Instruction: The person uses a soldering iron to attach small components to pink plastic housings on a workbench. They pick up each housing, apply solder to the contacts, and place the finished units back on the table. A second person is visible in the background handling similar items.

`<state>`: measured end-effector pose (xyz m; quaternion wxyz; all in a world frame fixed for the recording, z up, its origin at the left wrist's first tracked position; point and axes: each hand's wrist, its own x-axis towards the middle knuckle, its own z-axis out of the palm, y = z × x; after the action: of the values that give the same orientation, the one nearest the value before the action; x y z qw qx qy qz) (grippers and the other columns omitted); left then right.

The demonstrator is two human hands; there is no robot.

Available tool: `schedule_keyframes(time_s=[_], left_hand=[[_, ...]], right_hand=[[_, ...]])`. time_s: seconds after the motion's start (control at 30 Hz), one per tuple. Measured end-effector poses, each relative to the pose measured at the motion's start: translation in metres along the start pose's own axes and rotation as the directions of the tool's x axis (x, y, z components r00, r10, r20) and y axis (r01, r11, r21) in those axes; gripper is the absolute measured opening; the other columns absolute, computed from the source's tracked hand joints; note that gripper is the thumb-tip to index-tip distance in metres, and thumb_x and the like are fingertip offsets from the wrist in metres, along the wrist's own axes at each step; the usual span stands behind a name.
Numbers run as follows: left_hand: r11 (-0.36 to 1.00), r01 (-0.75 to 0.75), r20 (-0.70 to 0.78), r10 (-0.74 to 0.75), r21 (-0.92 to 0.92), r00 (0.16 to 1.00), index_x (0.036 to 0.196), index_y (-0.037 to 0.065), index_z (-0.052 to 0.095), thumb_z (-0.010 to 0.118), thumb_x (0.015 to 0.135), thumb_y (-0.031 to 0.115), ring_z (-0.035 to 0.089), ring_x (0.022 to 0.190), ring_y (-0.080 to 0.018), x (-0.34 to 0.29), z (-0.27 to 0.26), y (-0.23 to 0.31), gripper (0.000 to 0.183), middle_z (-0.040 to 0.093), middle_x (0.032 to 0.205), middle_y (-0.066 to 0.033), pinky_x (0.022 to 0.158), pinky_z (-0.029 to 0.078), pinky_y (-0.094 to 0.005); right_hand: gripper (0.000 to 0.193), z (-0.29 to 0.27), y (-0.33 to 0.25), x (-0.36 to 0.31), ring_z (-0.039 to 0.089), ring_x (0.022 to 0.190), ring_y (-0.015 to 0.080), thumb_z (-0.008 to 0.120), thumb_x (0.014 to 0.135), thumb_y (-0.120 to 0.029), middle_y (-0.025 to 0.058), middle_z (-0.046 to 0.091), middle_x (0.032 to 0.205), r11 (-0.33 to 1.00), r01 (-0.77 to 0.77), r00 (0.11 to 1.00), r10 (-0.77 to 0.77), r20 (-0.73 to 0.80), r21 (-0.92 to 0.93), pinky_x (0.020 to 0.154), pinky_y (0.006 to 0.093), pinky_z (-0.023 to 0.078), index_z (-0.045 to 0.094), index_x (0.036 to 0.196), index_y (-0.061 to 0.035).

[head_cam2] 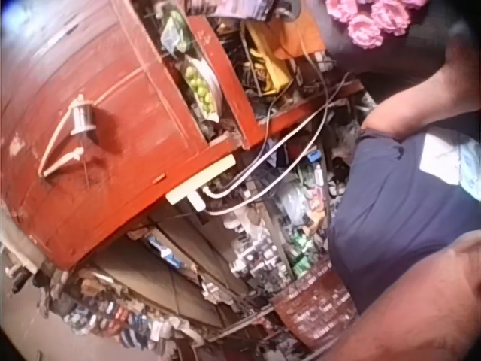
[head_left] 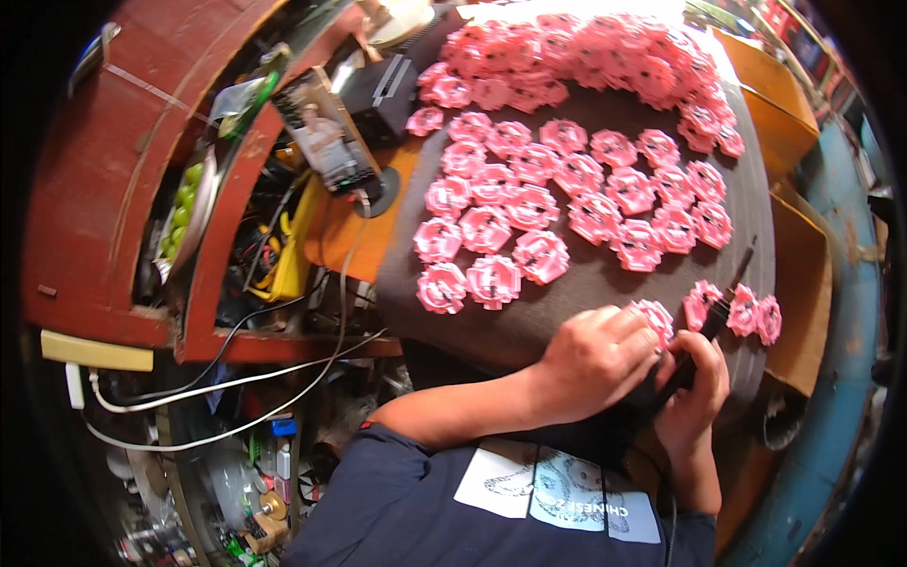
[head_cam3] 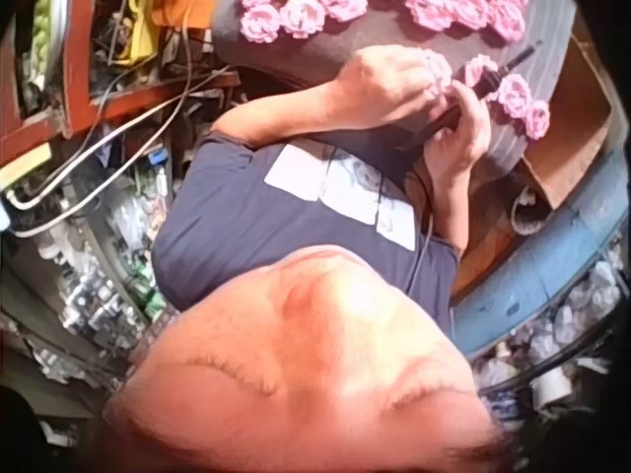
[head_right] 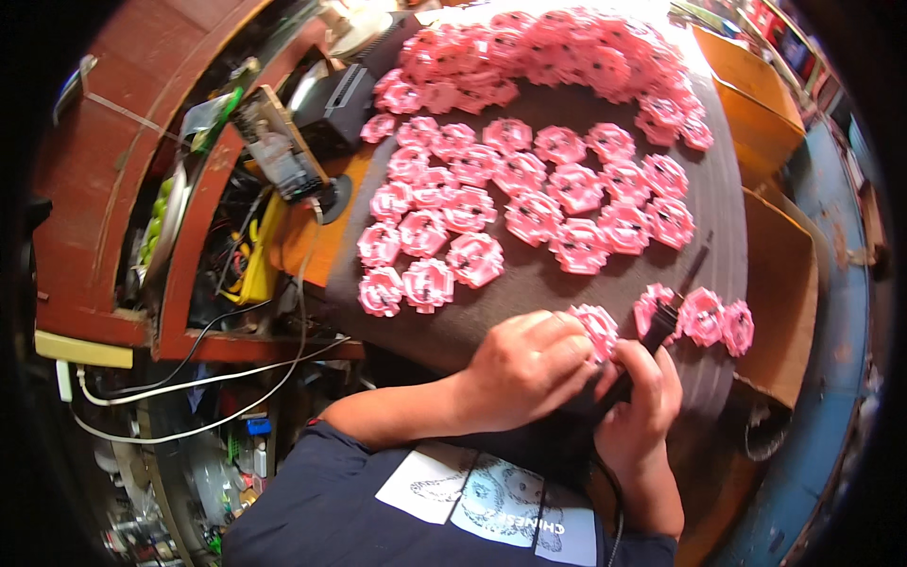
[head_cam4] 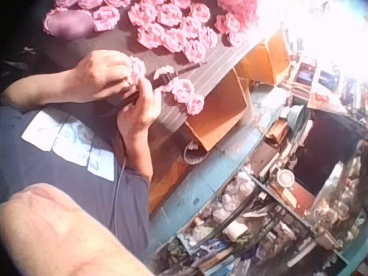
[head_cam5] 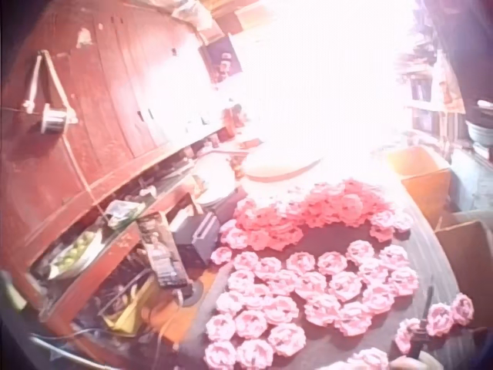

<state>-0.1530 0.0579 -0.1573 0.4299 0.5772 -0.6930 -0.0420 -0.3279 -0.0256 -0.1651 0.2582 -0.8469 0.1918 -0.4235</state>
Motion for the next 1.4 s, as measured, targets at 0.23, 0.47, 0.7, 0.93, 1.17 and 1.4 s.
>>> schedule_keyframes(time_s=[0.23, 0.47, 0.7, 0.93, 1.17, 1.4], left_hand=[[0.999, 0.015, -0.019, -0.016, -0.051, 1.000, 0.107, 0.003, 0.067, 0.081, 0.089, 0.007, 0.072, 0.091, -0.0348, -0.001, -0.002, -0.004, 0.023, 0.069, 0.106, -0.0146, 0.078, 0.060, -0.0439], [0.999, -0.004, -0.010, 0.004, -0.041, 1.000, 0.107, 0.003, 0.067, 0.081, 0.088, 0.006, 0.071, 0.088, -0.0350, 0.001, -0.003, -0.002, 0.023, 0.069, 0.105, -0.0141, 0.076, 0.059, -0.0441], [0.999, -0.033, -0.024, 0.032, -0.023, 0.999, 0.106, 0.004, 0.068, 0.082, 0.086, 0.006, 0.070, 0.088, -0.0333, -0.001, -0.002, -0.005, 0.025, 0.069, 0.107, -0.0129, 0.076, 0.059, -0.0423], [0.998, -0.004, -0.033, 0.002, -0.067, 0.999, 0.119, 0.001, 0.070, 0.079, 0.082, 0.003, 0.070, 0.101, -0.0353, -0.002, -0.002, -0.001, 0.038, 0.066, 0.119, -0.0157, 0.086, 0.058, -0.0454], [0.998, 0.014, -0.014, -0.015, -0.069, 1.000, 0.118, 0.006, 0.073, 0.079, 0.086, 0.010, 0.069, 0.094, -0.0323, -0.002, 0.002, -0.003, 0.033, 0.066, 0.110, -0.0127, 0.080, 0.057, -0.0435], [0.997, 0.034, 0.027, -0.032, -0.068, 0.999, 0.116, 0.007, 0.072, 0.077, 0.088, 0.012, 0.068, 0.091, -0.0325, 0.003, 0.005, -0.005, 0.028, 0.065, 0.106, -0.0107, 0.078, 0.056, -0.0435]], right_hand=[[0.058, 0.002, 0.005, 0.000, 0.065, 0.074, 0.0329, 0.066, 0.073, 0.016, 0.0167, 0.065, 0.092, 0.996, 0.056, 0.998, -0.054, -0.028, 0.073, 0.064, 0.0411, 0.052, 0.057, 0.128, -0.0004], [0.054, 0.004, 0.004, 0.002, 0.061, 0.068, 0.0290, 0.068, 0.076, 0.014, 0.0126, 0.064, 0.084, 0.996, 0.084, 0.995, -0.083, -0.056, 0.015, 0.060, 0.0389, 0.048, 0.058, 0.126, -0.0018], [0.042, 0.003, 0.003, 0.002, 0.063, 0.071, 0.0252, 0.067, 0.086, 0.013, 0.0125, 0.065, 0.090, 0.998, 0.040, 0.999, -0.041, 0.013, 0.050, 0.062, 0.0366, 0.050, 0.060, 0.124, -0.0028], [0.030, 0.007, 0.000, -0.002, 0.065, 0.082, 0.0271, 0.068, 0.094, 0.006, 0.0150, 0.068, 0.097, 0.999, 0.012, 0.999, -0.011, -0.033, 0.049, 0.074, 0.0371, 0.054, 0.061, 0.122, -0.0020], [0.030, 0.006, 0.003, -0.006, 0.065, 0.087, 0.0211, 0.067, 0.096, 0.005, 0.0117, 0.068, 0.101, 0.994, -0.046, 0.999, 0.047, -0.013, 0.098, 0.082, 0.0337, 0.053, 0.061, 0.125, -0.0016], [0.029, 0.003, 0.006, -0.010, 0.065, 0.092, 0.0207, 0.067, 0.097, 0.002, 0.0116, 0.068, 0.106, 0.991, -0.084, 0.996, 0.086, -0.019, 0.106, 0.087, 0.0331, 0.053, 0.060, 0.125, -0.0011]])
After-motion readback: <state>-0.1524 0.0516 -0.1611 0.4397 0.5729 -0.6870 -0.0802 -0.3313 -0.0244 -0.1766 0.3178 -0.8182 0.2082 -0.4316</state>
